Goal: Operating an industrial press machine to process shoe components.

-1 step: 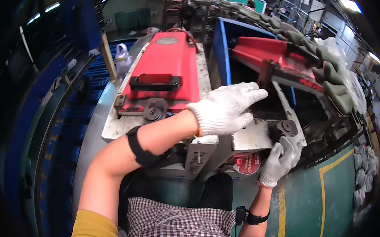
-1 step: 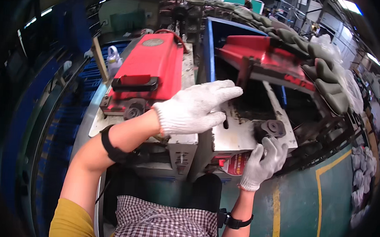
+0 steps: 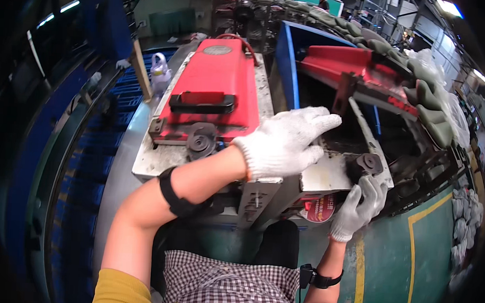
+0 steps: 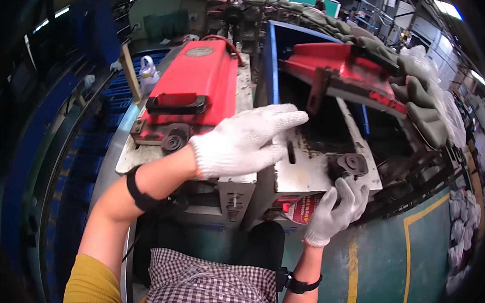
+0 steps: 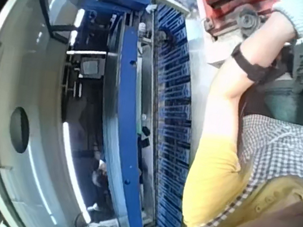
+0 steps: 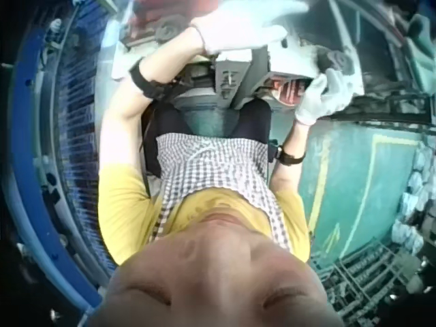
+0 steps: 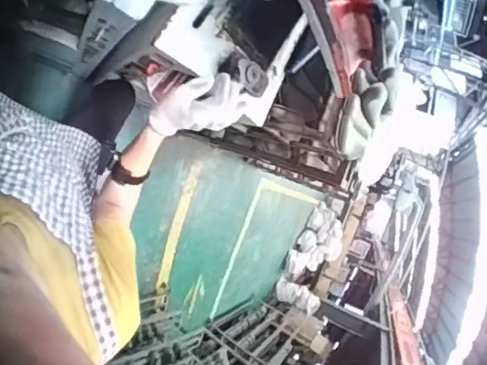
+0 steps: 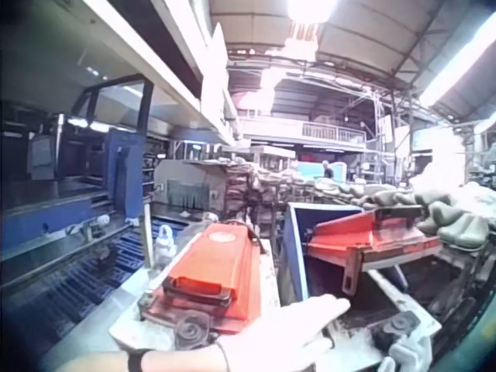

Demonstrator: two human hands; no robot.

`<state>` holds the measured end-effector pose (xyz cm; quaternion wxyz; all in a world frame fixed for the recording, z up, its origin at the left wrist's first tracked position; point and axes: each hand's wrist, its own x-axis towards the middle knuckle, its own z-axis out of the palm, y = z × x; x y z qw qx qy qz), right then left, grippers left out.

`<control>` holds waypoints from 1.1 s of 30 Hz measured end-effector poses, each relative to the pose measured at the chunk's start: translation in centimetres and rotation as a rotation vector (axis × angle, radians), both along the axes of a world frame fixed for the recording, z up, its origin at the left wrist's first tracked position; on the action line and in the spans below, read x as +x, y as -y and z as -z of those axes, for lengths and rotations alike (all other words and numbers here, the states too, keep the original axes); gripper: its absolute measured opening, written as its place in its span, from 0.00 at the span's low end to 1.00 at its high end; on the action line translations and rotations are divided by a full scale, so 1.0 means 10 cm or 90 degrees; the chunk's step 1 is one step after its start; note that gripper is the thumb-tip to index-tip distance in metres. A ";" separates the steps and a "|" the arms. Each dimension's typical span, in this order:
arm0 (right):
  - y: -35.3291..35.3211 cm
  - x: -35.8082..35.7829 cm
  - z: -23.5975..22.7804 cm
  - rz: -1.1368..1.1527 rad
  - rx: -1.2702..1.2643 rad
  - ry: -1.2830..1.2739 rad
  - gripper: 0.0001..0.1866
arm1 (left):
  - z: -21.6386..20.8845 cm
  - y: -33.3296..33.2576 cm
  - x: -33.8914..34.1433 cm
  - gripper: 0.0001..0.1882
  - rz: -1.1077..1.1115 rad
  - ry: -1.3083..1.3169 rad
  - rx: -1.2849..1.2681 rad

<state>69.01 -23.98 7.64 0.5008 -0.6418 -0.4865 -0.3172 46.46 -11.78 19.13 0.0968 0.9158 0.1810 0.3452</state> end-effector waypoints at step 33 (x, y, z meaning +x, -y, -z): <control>0.05 -0.98 0.44 -0.811 0.082 -1.009 0.19 | 2.19 2.24 -1.94 0.37 0.139 0.282 -0.961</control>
